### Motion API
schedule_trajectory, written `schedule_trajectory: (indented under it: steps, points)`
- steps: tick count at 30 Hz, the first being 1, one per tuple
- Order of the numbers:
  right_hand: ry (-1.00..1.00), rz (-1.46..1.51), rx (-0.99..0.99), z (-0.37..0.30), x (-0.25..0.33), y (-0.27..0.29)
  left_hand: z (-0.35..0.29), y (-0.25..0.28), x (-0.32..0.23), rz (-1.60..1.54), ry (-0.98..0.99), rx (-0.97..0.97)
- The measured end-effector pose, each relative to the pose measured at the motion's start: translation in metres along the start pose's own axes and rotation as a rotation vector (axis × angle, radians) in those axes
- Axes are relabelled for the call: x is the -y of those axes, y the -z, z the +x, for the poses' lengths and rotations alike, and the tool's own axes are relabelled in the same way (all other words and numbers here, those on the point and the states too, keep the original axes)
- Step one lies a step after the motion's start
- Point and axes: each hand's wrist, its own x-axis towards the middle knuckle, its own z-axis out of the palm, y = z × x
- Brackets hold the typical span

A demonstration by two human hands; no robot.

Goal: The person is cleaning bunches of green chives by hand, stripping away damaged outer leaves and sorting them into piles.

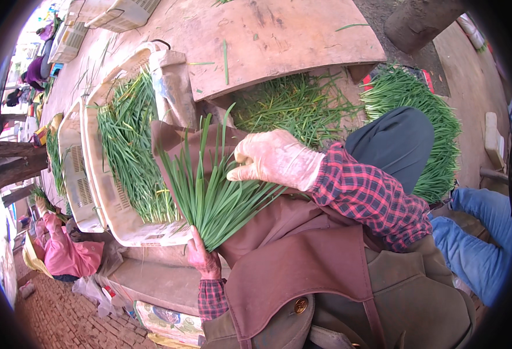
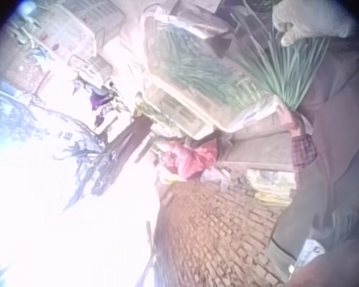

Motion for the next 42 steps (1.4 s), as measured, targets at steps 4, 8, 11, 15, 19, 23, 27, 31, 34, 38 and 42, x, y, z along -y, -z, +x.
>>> schedule_trajectory:
  steps: [4, 8, 11, 15, 19, 23, 27, 31, 34, 38, 42]
  points:
    - [0.095, 0.106, -0.091, 0.000, -0.005, -0.026, -0.003, 0.001, 0.002, 0.017, 0.011, 0.023]
    - [-0.227, 0.763, -0.012, -0.002, 0.006, -0.022, -0.001, 0.000, 0.001, 0.017, -0.017, 0.013]
    - [-0.164, 0.619, -0.305, -0.005, 0.007, -0.028, 0.005, 0.003, -0.007, 0.007, 0.001, 0.015]
    - [-0.218, 0.684, -0.569, -0.002, -0.005, 0.000, 0.001, 0.001, -0.005, -0.050, 0.051, 0.024]
    - [-0.306, 0.868, -0.599, -0.016, -0.027, 0.034, 0.000, -0.003, -0.004, -0.067, 0.044, -0.014]
    - [-0.361, 0.832, -0.542, -0.034, -0.026, 0.046, 0.000, -0.006, -0.003, -0.080, 0.034, -0.039]
    - [-0.206, 0.815, -0.399, -0.050, 0.007, 0.035, 0.000, -0.003, -0.006, -0.087, 0.039, -0.032]
    - [0.025, 0.312, -0.444, -0.036, 0.014, -0.011, 0.000, 0.000, -0.007, -0.080, 0.051, -0.002]
    - [-0.039, 0.239, -0.280, -0.021, 0.016, -0.029, 0.000, -0.002, -0.005, -0.068, 0.036, -0.008]
    - [-0.424, 0.894, 0.052, -0.014, 0.026, -0.034, -0.001, -0.002, -0.004, -0.065, 0.044, -0.005]
    - [-0.527, 1.129, 0.067, -0.024, 0.026, -0.021, 0.007, 0.001, -0.013, -0.048, -0.002, -0.022]
